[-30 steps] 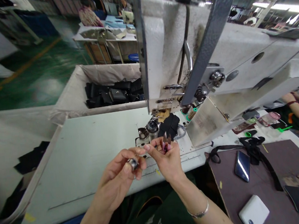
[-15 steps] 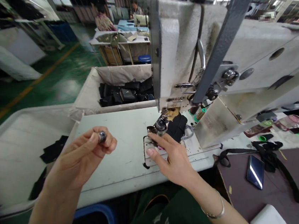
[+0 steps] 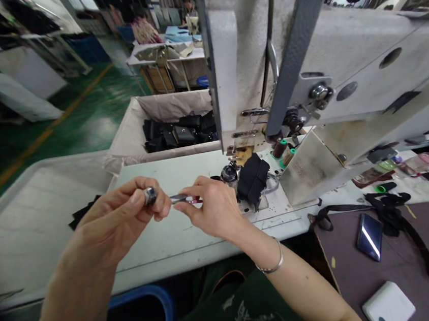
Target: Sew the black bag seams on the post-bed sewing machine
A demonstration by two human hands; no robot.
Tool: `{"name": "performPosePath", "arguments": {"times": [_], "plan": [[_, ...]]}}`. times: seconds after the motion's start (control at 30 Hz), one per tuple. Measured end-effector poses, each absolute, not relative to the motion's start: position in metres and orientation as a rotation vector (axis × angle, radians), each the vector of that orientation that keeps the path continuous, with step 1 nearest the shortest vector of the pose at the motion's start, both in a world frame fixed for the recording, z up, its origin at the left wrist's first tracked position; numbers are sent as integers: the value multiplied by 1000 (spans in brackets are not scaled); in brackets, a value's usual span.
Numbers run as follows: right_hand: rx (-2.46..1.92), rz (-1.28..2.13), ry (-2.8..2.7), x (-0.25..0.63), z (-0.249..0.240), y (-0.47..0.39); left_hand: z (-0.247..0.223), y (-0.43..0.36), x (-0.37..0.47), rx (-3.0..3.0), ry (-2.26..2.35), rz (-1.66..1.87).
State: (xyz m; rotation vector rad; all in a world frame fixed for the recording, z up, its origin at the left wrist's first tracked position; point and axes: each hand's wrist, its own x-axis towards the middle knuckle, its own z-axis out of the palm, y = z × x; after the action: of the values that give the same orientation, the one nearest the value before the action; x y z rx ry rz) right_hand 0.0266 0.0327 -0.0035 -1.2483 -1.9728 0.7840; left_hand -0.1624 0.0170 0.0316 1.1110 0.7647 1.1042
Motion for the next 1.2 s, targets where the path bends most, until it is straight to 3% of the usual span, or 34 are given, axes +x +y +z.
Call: {"name": "performPosePath", "arguments": {"times": [0.23,0.37,0.57,0.73,0.97,1.07,1.2], "plan": [[-1298,879,-1983,47,-31,24,31,17,-168,1158,832,1206],[-1315,1206,-1402,62,-34,3,17,6,-151,1384,1093,1325],[-999,1524,-675,49,-18,-15,-13,-12,-92,1695,1249,1447],[-970,1454,-483,53,-25,-10,-22,-14,-71,1832,1245,1447],[-1108,1216,-842,87,-26,-3,-10,-2,-90,1829,1266,1205],[-1128,1133,-911,94,-24,-1,-1,1,-92,1736,1108,1047],[-1116,1101,-902,95,-24,0,4,5,-80,1595,892,1091]]}}
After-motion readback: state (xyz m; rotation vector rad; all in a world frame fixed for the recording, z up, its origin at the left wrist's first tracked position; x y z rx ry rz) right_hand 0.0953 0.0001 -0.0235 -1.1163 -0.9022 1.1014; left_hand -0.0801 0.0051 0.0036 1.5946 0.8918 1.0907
